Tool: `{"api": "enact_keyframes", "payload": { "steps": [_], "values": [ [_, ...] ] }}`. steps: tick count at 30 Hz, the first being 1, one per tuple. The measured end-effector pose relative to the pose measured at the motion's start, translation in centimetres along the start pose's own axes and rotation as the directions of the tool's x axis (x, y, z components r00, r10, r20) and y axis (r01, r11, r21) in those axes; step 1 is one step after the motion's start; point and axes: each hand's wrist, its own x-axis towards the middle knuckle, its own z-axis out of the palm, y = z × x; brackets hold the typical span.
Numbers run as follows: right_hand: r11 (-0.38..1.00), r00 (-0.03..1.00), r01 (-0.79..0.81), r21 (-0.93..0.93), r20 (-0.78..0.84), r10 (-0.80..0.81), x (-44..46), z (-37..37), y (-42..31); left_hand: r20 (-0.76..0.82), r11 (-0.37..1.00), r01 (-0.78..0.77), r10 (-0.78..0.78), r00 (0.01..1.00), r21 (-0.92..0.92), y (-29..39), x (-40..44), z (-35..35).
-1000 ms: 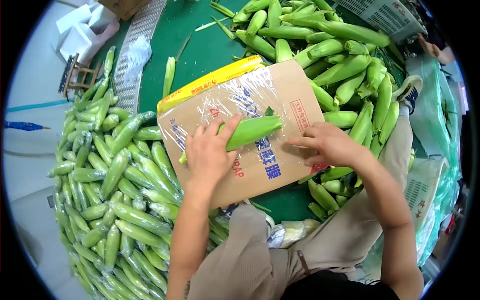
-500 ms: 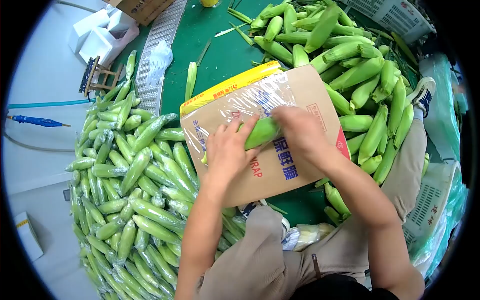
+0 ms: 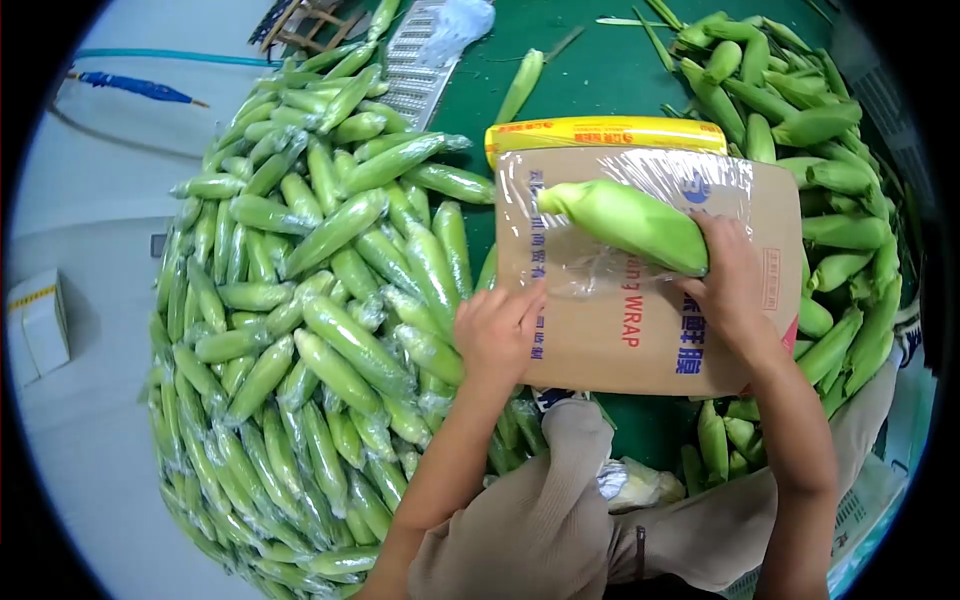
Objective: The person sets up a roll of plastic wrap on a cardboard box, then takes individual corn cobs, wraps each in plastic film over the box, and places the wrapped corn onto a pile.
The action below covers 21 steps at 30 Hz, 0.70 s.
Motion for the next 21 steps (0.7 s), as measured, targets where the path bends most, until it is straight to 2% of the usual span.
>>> {"api": "enact_keyframes", "payload": {
  "steps": [1,4,7,8,10,11,12,13,14,16,17,19,20,21],
  "values": [
    [0.998,1.000,0.010,-0.067,0.017,-0.009,0.0,-0.6,-0.5,-0.175,0.997,-0.061,0.067,0.982,0.035,0.4,1.0,0.4],
    [0.978,0.992,0.010,-0.206,0.127,0.017,-0.3,-2.6,-1.2,-0.179,0.998,-0.048,0.055,0.982,0.040,0.5,1.0,0.5],
    [0.976,0.978,0.096,-0.194,0.201,-0.056,-1.0,-3.3,-1.2,-0.118,0.933,0.272,-0.305,0.945,-0.235,-0.1,-0.6,0.7],
    [0.975,0.966,0.135,-0.178,0.241,-0.090,-1.3,-3.4,-1.4,-0.207,0.865,0.204,-0.327,0.922,-0.458,0.2,-0.7,0.6],
    [0.959,0.920,0.256,-0.125,0.336,-0.201,-2.2,-3.4,-2.4,-0.330,0.603,-0.008,-0.425,0.843,-0.797,2.0,-1.5,0.5],
    [0.949,0.897,0.298,-0.102,0.371,-0.241,-2.9,-3.1,-2.5,-0.274,0.522,-0.009,-0.433,0.859,-0.853,2.7,-2.3,0.7],
    [0.936,0.871,0.342,-0.080,0.402,-0.284,-3.4,-3.0,-2.7,-0.299,0.722,-0.049,-0.222,0.928,-0.690,3.5,-2.4,0.7],
    [0.942,0.850,0.329,-0.062,0.455,-0.267,-3.5,-3.2,-3.4,-0.272,0.865,-0.135,-0.002,0.962,-0.484,4.4,-2.0,0.6],
    [0.943,0.853,0.329,-0.039,0.440,-0.280,-3.5,-3.2,-3.2,-0.191,0.934,-0.251,0.205,0.960,-0.253,5.2,-1.5,0.3],
    [0.948,0.866,0.318,0.012,0.403,-0.296,-3.6,-2.9,-2.6,-0.120,0.928,-0.205,0.176,0.977,-0.312,6.3,0.0,-0.6],
    [0.951,0.927,0.307,-0.038,0.238,-0.290,-3.1,-2.9,-2.6,-0.073,0.921,-0.189,0.175,0.982,-0.340,6.6,1.0,-0.9],
    [0.958,0.958,0.255,-0.133,-0.097,-0.269,-1.2,-3.1,-3.4,0.155,0.968,-0.170,0.199,0.968,-0.183,6.2,5.7,-1.4],
    [0.967,0.963,0.219,-0.131,-0.130,-0.235,-0.2,-2.7,-3.2,0.255,0.977,-0.189,0.209,0.944,-0.098,6.3,9.0,-1.1],
    [0.974,0.965,0.183,-0.131,-0.168,-0.204,0.9,-2.0,-2.8,0.156,0.975,-0.215,0.203,0.967,0.062,5.9,11.9,0.3]
  ]
}}
